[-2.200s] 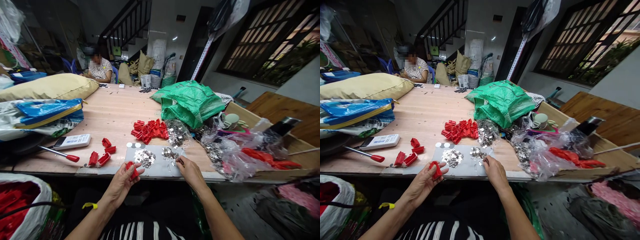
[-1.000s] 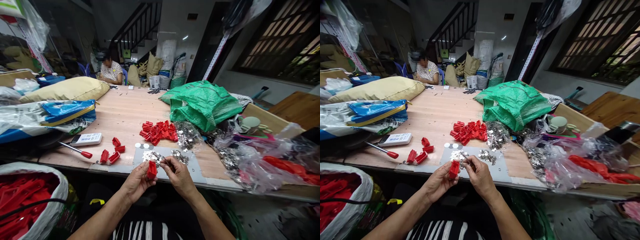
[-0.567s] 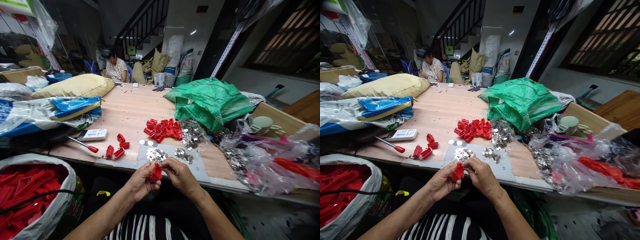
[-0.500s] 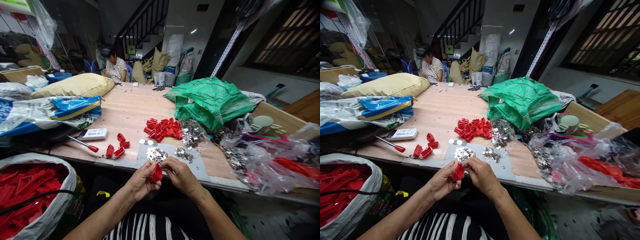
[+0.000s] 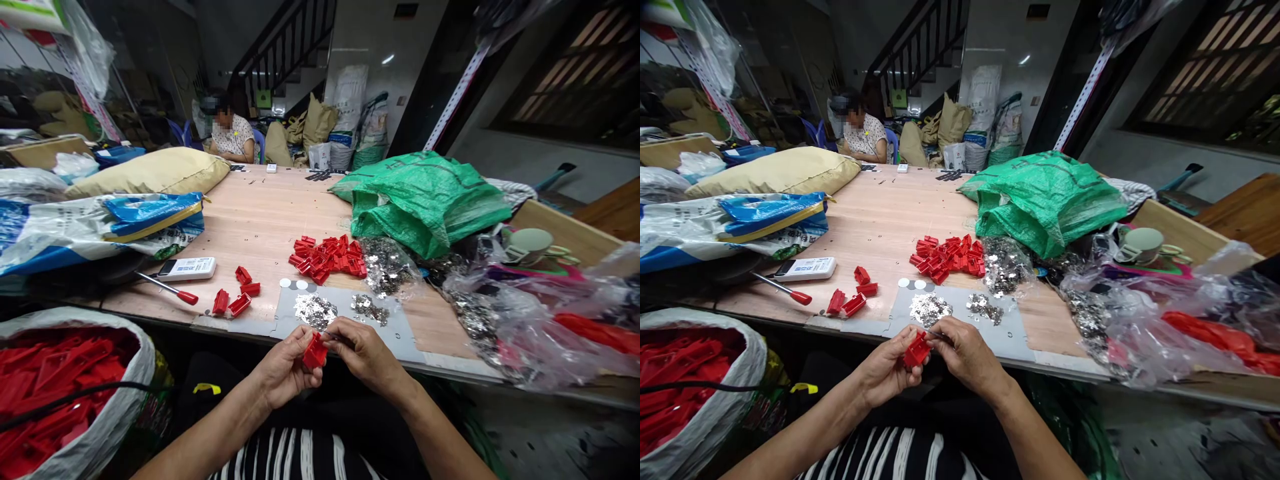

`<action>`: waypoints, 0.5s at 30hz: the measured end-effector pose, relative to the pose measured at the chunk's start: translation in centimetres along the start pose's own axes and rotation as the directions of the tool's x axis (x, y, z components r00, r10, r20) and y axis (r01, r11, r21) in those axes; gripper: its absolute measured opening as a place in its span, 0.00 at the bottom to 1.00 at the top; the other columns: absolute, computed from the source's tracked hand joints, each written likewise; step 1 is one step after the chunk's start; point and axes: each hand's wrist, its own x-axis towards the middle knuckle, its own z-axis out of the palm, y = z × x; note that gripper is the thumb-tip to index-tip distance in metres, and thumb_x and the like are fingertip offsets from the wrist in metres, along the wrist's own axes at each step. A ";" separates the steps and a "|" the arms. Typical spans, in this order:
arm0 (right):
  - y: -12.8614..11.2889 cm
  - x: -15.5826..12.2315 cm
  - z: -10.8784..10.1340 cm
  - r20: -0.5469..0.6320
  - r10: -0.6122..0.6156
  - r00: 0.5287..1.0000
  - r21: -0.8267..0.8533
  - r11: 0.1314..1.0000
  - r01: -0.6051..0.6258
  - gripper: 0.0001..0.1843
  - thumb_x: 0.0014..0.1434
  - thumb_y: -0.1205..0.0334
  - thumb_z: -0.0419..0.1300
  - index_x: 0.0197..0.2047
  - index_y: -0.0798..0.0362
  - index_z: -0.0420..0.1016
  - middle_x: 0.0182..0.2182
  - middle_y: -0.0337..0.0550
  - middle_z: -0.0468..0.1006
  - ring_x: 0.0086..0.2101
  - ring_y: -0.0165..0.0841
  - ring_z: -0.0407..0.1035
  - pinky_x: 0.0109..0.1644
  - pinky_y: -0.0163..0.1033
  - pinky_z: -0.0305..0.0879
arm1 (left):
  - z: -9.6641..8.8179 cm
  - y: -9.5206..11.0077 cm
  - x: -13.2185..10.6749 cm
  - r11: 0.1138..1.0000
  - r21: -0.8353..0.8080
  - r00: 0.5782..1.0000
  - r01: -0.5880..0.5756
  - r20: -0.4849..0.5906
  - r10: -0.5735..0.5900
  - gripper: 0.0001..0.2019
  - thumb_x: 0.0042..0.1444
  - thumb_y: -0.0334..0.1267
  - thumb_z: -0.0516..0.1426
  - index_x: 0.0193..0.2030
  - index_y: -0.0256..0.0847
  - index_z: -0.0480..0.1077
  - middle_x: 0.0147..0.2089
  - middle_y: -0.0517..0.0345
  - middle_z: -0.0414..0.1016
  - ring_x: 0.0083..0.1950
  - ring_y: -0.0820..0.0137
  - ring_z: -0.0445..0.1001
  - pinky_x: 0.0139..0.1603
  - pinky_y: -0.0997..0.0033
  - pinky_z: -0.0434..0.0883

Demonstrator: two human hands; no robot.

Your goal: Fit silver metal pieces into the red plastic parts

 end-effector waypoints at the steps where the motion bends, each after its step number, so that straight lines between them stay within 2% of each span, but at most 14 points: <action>1: 0.0 0.0 0.0 0.002 0.003 1.000 0.005 1.000 -0.003 0.06 0.61 0.67 0.55 0.34 0.51 0.72 0.30 0.41 0.74 0.32 0.31 0.68 0.37 0.35 0.65 | -0.1 0.0 0.0 1.000 -0.004 1.000 0.015 0.005 -0.015 0.08 0.58 0.42 0.57 0.38 0.42 0.62 0.29 0.57 0.74 0.22 0.77 0.72 0.23 0.81 0.68; 5: -0.2 -0.1 0.1 0.010 0.011 1.000 -0.011 1.000 -0.010 0.07 0.62 0.66 0.55 0.33 0.51 0.73 0.30 0.40 0.74 0.32 0.31 0.69 0.37 0.34 0.65 | -0.3 -0.3 0.1 0.999 -0.016 0.999 0.052 0.016 -0.052 0.08 0.58 0.41 0.57 0.38 0.42 0.62 0.29 0.57 0.74 0.22 0.76 0.73 0.24 0.81 0.68; 8: -0.4 -0.1 -0.1 0.030 0.030 0.999 -0.002 1.000 -0.030 0.08 0.62 0.65 0.55 0.33 0.51 0.73 0.29 0.40 0.73 0.32 0.31 0.68 0.37 0.34 0.64 | -0.4 -0.4 0.1 0.999 -0.041 1.000 0.017 0.002 -0.017 0.08 0.58 0.41 0.58 0.38 0.42 0.62 0.30 0.58 0.73 0.23 0.76 0.73 0.24 0.81 0.68; 12: -0.3 -0.2 -0.6 0.076 0.062 0.995 0.097 0.993 -0.070 0.11 0.65 0.61 0.52 0.35 0.51 0.75 0.32 0.41 0.75 0.34 0.31 0.69 0.40 0.35 0.64 | -0.5 -0.3 0.1 0.998 -0.053 1.000 -0.022 -0.020 0.021 0.09 0.57 0.41 0.59 0.38 0.42 0.63 0.31 0.59 0.73 0.24 0.77 0.73 0.24 0.81 0.68; 15: 0.2 -0.2 -0.9 0.048 0.139 0.989 0.182 0.972 -0.145 0.10 0.64 0.59 0.53 0.38 0.51 0.75 0.34 0.41 0.76 0.36 0.32 0.70 0.42 0.35 0.64 | -0.3 -0.1 -0.1 0.999 -0.020 0.999 -0.033 -0.015 0.032 0.09 0.57 0.42 0.58 0.39 0.42 0.62 0.31 0.60 0.72 0.25 0.76 0.73 0.24 0.81 0.68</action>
